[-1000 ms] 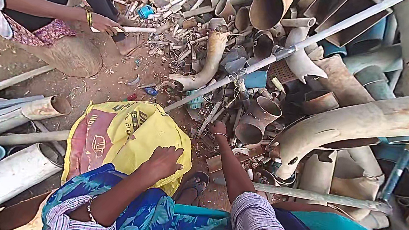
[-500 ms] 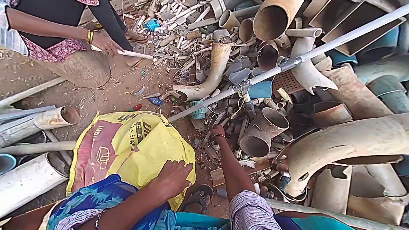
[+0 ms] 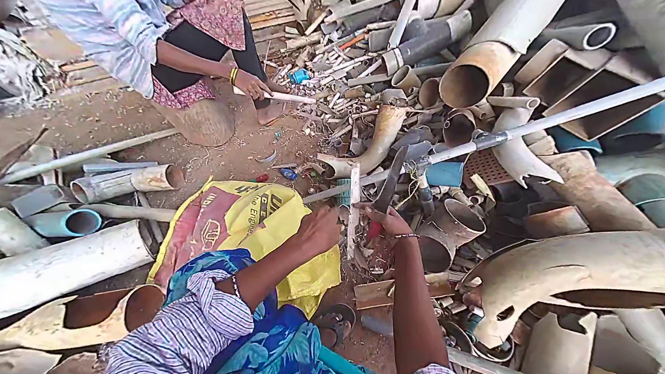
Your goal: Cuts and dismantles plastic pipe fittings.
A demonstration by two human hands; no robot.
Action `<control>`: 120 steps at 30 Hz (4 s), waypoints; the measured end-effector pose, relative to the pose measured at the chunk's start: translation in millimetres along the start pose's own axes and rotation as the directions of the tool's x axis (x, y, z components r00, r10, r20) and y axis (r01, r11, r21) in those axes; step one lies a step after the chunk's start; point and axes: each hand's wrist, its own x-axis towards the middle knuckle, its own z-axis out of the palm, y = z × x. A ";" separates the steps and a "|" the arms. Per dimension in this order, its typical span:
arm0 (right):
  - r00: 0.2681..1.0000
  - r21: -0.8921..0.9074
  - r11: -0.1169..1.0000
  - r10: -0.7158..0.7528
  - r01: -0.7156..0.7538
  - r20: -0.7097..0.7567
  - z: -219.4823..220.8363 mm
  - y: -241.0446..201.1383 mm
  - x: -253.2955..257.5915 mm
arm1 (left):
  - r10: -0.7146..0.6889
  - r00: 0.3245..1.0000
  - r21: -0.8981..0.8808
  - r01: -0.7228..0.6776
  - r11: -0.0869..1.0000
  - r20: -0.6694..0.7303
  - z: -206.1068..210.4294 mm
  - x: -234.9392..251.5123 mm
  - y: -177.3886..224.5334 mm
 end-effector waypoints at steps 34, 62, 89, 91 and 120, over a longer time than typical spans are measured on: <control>0.746 -0.029 0.830 -0.514 0.556 -0.424 106.6 -91.2 -109.8 | 0.322 0.804 -0.465 -0.563 0.683 -0.500 -3.6 -54.9 6.8; 0.423 0.049 0.593 -0.513 0.804 -0.747 48.4 -140.9 -155.2 | 0.034 0.832 -0.728 -0.504 0.465 -0.554 -30.4 -61.6 -36.6; 0.815 -0.720 0.680 -0.336 -0.137 -0.472 19.4 -37.0 -80.3 | -0.221 0.741 -0.770 -0.631 0.092 -0.634 -60.8 -84.1 -16.5; 0.851 -0.729 0.632 -0.204 -0.263 -0.484 14.3 -16.8 -71.4 | -0.222 0.727 -0.757 -0.646 0.097 -0.649 -59.8 -84.5 -14.2; 0.583 -0.401 0.911 -0.274 -0.097 -0.765 -9.7 56.9 -35.7 | -0.038 0.715 -0.647 -0.608 0.460 -0.699 -26.9 -24.8 -41.5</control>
